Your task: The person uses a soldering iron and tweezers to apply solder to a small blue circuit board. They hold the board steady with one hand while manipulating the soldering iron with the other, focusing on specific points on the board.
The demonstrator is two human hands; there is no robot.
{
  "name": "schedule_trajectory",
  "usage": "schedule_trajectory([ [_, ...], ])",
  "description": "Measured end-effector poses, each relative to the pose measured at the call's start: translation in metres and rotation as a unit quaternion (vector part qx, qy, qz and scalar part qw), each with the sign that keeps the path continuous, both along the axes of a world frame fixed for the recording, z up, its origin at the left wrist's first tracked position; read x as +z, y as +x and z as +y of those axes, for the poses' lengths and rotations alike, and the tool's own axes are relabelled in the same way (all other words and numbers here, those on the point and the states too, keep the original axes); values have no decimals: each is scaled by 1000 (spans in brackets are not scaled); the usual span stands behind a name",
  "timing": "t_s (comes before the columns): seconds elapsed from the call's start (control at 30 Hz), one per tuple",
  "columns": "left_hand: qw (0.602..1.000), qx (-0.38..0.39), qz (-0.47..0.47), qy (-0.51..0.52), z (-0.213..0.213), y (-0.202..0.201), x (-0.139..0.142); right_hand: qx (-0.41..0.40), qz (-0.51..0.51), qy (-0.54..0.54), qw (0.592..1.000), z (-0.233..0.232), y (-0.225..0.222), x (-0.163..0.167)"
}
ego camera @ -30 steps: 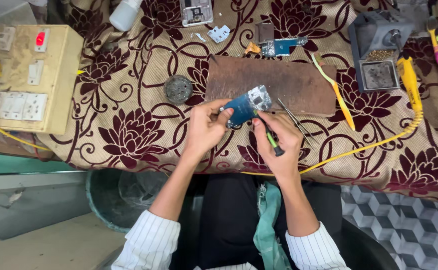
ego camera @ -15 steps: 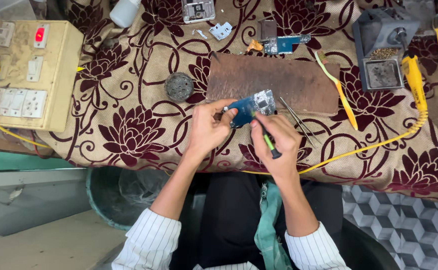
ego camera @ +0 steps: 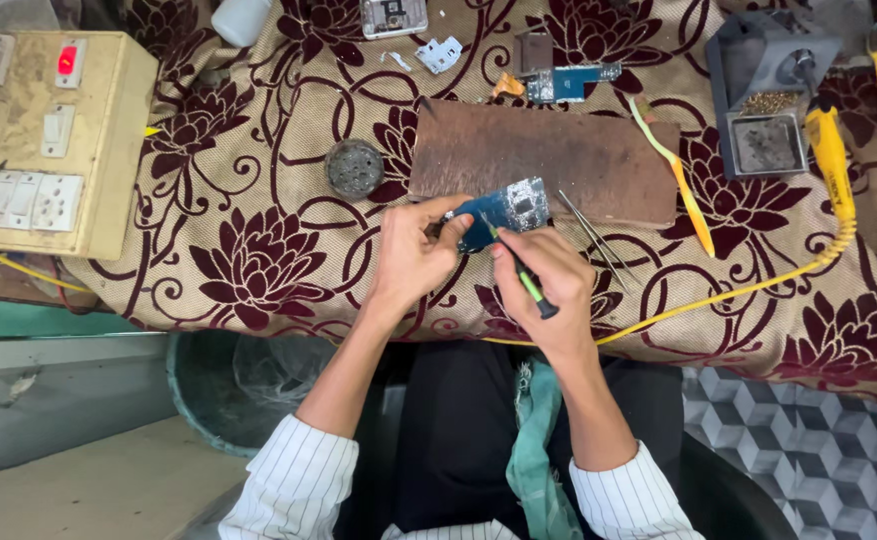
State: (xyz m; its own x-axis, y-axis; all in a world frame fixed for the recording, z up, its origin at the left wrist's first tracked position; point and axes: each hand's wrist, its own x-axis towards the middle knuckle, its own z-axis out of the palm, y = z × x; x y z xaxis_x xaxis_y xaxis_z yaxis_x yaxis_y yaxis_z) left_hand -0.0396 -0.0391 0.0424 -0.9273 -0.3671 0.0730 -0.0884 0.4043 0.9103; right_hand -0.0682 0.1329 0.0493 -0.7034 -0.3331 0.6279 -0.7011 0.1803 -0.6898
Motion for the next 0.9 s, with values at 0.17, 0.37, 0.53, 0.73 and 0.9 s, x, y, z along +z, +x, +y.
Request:
schedule_trajectory([
  [0.17,1000,-3,13,-8,0,1,0,3,-10,4,1000,2,0,1],
  [0.37,1000,-2,-12,-2,1,1,4,-9,-3,7,1000,1,0,1],
  [0.53,1000,-9,9,1,0,2,2,-26,-20,8,999,1,1,1],
  [0.73,999,-10,36,16,-1,1,-4,-10,-15,-7,1000,0,1,2],
  [0.9,1000,2,-7,18,-1,1,-6,9,-20,4,1000,2,0,2],
])
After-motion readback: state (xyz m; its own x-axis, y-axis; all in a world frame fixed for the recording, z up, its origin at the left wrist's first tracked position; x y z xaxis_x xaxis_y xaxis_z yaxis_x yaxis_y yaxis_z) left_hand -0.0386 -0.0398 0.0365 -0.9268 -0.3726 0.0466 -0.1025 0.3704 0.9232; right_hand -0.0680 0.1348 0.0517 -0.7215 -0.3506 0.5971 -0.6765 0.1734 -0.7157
